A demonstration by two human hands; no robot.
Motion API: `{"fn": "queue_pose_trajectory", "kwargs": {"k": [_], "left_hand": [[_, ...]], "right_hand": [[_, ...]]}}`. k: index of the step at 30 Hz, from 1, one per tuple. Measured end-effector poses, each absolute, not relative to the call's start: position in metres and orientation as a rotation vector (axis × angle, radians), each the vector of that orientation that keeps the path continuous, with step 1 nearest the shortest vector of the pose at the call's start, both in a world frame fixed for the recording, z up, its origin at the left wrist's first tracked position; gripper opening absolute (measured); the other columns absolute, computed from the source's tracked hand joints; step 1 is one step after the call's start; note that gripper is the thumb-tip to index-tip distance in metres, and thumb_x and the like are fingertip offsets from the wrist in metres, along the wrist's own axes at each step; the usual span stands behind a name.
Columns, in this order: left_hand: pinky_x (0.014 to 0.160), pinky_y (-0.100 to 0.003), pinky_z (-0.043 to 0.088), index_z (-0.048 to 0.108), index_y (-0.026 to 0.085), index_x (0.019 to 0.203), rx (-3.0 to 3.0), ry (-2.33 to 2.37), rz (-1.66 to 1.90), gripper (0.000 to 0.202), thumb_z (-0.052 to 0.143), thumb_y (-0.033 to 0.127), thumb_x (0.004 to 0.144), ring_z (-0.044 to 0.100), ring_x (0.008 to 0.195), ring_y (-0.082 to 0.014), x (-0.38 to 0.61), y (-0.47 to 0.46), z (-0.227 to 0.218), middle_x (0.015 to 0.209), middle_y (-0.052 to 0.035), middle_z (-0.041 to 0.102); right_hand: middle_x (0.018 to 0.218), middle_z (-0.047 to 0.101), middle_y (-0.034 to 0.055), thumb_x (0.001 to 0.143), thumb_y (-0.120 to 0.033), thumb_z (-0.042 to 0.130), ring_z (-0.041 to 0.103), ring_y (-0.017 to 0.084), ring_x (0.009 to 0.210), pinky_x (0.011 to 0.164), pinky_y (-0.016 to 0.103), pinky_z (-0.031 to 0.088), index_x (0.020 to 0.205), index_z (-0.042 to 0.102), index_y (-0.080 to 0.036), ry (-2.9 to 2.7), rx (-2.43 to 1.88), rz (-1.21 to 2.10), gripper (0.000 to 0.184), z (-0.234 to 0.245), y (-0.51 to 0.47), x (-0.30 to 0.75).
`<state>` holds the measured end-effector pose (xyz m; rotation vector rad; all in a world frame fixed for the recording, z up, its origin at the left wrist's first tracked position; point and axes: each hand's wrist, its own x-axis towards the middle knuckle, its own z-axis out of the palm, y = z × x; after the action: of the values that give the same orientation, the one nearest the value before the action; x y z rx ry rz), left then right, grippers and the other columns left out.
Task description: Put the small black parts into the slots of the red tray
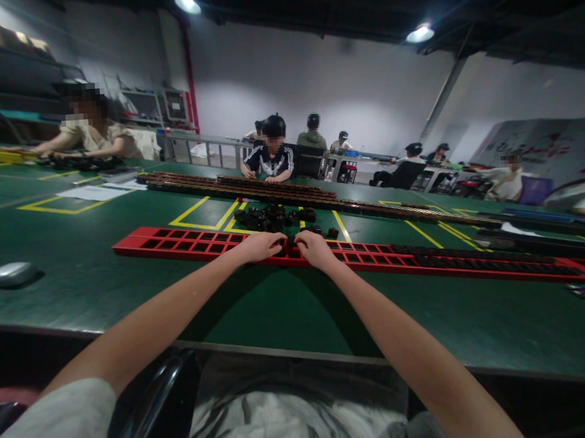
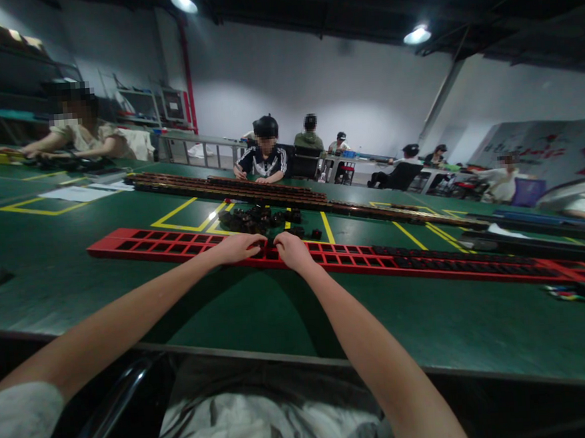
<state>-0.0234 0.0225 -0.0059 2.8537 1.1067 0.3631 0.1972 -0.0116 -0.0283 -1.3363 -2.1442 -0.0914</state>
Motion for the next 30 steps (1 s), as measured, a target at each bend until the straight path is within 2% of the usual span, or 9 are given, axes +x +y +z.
{"fn": "queue_pose_trajectory", "kwargs": {"k": [17,30], "left_hand": [[0.093,-0.030,0.051,0.050,0.034,0.142,2.857,1.115,0.344,0.045,0.045,0.039,0.097,0.066,0.113,-0.0229,-0.0235,0.0232,-0.0066,0.130,-0.0023,0.067],[0.094,-0.030,0.050,0.050,0.032,0.143,2.838,1.115,0.336,0.046,0.045,0.038,0.097,0.065,0.115,-0.0233,-0.0236,0.0233,-0.0060,0.131,-0.0042,0.066]], "right_hand": [[0.099,0.070,0.0092,0.090,-0.010,0.053,0.062,0.020,0.092,0.087,0.031,0.047,0.092,0.069,-0.015,-2.150,-1.376,-0.083,0.017,-0.0246,-0.0148,0.1937],[0.097,0.069,0.0077,0.089,-0.010,0.055,0.061,0.019,0.090,0.087,0.032,0.047,0.088,0.068,-0.016,-2.146,-1.353,-0.080,0.015,-0.0241,-0.0154,0.1934]]}}
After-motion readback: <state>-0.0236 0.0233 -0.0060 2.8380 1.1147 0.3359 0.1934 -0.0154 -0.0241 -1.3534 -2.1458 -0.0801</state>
